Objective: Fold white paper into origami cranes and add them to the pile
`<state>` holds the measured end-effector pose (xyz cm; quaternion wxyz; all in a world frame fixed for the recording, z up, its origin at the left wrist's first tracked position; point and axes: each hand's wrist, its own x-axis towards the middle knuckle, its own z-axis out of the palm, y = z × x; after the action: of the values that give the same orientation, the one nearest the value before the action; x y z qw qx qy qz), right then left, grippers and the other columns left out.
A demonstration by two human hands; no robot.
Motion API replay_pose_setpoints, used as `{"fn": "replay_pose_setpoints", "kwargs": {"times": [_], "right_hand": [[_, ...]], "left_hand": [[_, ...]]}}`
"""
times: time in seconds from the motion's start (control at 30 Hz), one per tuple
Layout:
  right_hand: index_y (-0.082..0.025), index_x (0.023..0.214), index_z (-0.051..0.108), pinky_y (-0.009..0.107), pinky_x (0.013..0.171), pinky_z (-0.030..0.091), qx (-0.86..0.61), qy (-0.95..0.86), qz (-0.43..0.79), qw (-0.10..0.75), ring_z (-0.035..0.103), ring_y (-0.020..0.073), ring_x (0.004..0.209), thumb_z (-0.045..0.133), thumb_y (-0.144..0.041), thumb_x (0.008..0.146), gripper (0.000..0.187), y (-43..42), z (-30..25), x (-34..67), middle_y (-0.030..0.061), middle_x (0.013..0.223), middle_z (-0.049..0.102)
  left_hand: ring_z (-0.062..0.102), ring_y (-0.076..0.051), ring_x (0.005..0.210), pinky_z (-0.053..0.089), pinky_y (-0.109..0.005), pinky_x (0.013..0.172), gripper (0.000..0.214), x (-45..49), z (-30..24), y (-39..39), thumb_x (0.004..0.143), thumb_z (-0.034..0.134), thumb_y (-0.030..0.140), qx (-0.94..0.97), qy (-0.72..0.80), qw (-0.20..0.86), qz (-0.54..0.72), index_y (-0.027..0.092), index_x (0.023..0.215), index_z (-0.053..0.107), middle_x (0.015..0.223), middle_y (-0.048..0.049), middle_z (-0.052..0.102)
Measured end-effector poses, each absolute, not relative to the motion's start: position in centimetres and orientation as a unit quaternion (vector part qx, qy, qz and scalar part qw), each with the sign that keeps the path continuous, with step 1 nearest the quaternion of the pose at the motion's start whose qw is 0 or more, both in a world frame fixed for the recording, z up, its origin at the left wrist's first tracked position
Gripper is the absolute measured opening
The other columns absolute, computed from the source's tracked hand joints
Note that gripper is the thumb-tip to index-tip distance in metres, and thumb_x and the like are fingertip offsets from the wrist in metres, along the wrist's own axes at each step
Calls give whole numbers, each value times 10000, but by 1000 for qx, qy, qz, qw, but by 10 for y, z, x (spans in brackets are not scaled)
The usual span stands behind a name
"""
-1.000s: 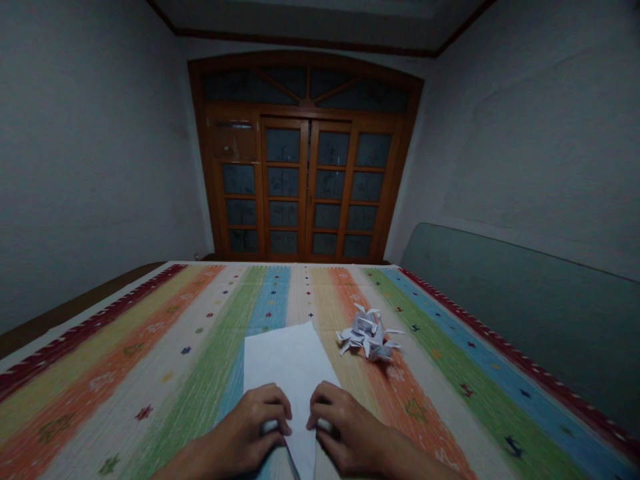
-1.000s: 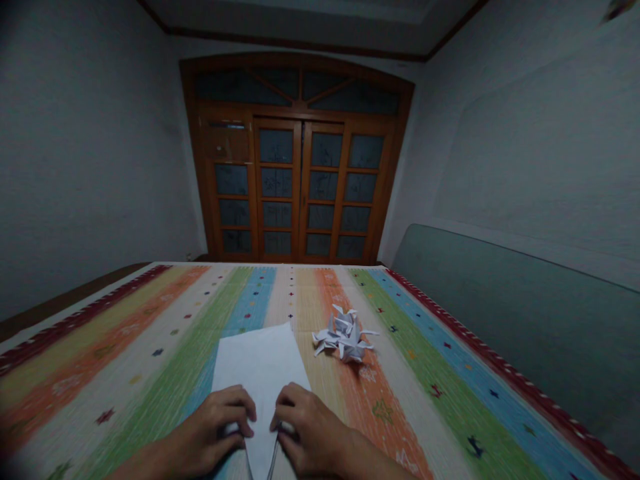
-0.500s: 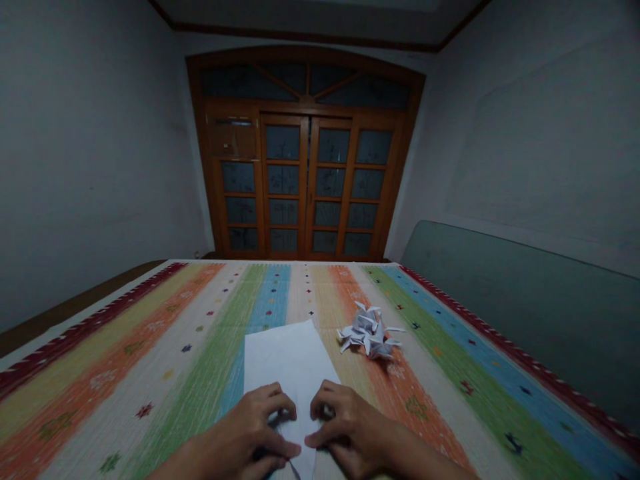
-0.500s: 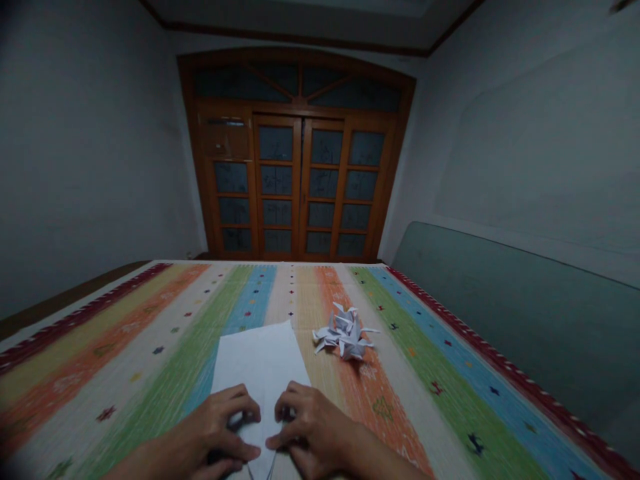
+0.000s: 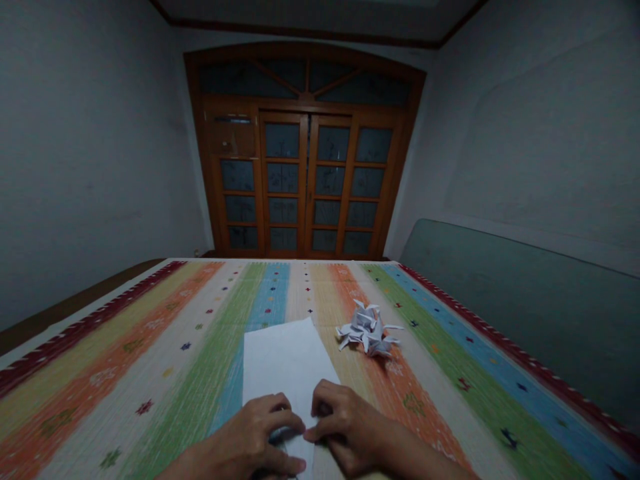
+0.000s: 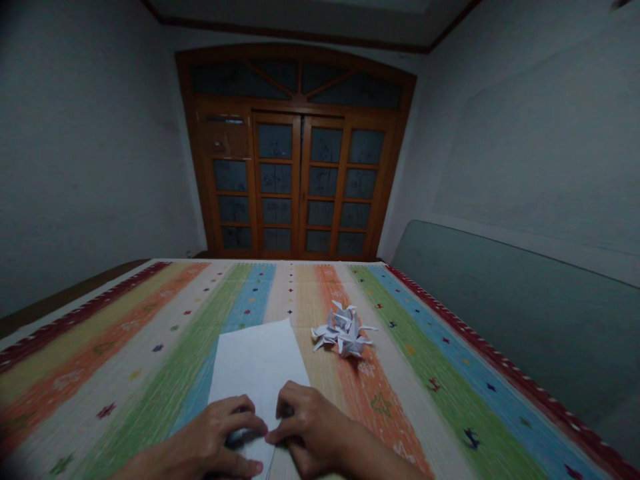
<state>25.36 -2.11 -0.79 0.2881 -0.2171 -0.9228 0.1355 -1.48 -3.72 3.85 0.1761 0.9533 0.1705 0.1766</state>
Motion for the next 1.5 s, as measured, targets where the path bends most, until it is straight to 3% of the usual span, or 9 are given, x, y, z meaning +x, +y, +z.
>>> {"fn": "replay_pose_setpoints", "kwargs": {"times": [0.23, 0.4, 0.63, 0.83, 1.0, 1.1, 1.23, 1.4, 1.5], "right_hand": [[-254, 1007, 806, 290, 651, 480, -228, -922, 140, 281, 623, 209, 803, 633, -67, 633, 453, -20, -13, 254, 80, 961, 650], [-240, 943, 807, 279, 638, 475, -228, -919, 144, 289, 617, 200, 787, 624, -52, 612, 422, -21, -14, 254, 71, 926, 642], [-242, 943, 803, 282, 661, 504, -236, -917, 146, 287, 635, 207, 816, 639, -49, 634, 399, -22, -14, 254, 76, 958, 654], [-223, 987, 787, 303, 689, 525, -236, -917, 135, 291, 654, 231, 860, 645, -63, 673, 381, -21, -15, 254, 103, 987, 666], [-214, 1070, 777, 303, 716, 538, -250, -910, 140, 300, 662, 225, 878, 642, -45, 724, 408, -22, -10, 254, 116, 1003, 685], [-201, 1095, 769, 310, 743, 548, -258, -905, 150, 305, 665, 223, 889, 632, -35, 750, 406, -22, -6, 252, 122, 1012, 692], [-207, 1146, 748, 324, 785, 552, -274, -899, 171, 297, 664, 225, 913, 630, -58, 804, 392, -23, 0, 250, 122, 1040, 698], [-197, 1158, 733, 343, 870, 539, -302, -884, 207, 291, 661, 232, 971, 666, -111, 837, 339, -24, 3, 253, 115, 1066, 698], [-188, 1157, 728, 353, 890, 533, -306, -878, 222, 292, 660, 237, 978, 672, -134, 836, 331, -22, 0, 254, 114, 1071, 696]], "left_hand": [[601, -325, 1120, 461, -492, 914, 426, -12, 45, -37, 957, 636, 215, 953, 160, 202, 161, 479, 1291, 633, 1404, -8, 659], [624, -283, 971, 477, -396, 768, 321, -5, 56, -38, 1016, 592, 272, 974, 132, 126, 133, 423, 1298, 623, 1388, -42, 669], [627, -276, 978, 496, -406, 817, 293, -5, 56, -37, 990, 644, 322, 952, 163, 202, 160, 445, 1256, 651, 1346, -19, 695], [633, -329, 1081, 512, -474, 863, 395, -10, 44, -33, 1003, 609, 276, 974, 134, 132, 128, 464, 1349, 592, 1451, -54, 626], [612, -306, 1113, 504, -464, 927, 474, -13, 31, -24, 897, 640, 122, 929, 188, 216, 232, 341, 1317, 619, 1282, -101, 667], [593, -297, 1109, 484, -459, 958, 347, -14, 25, -18, 912, 653, 190, 910, 205, 251, 257, 269, 1249, 634, 1213, -109, 662], [599, -275, 995, 479, -387, 862, 195, -15, 16, -14, 923, 681, 303, 893, 254, 265, 260, 225, 1099, 648, 1056, -86, 671], [610, -238, 887, 448, -335, 778, 264, -18, 6, -6, 946, 673, 457, 867, 287, 291, 283, 209, 1036, 665, 969, -58, 686], [624, -229, 887, 458, -328, 782, 261, -18, 5, -3, 945, 680, 449, 860, 295, 301, 288, 200, 1026, 677, 966, -55, 703]]}}
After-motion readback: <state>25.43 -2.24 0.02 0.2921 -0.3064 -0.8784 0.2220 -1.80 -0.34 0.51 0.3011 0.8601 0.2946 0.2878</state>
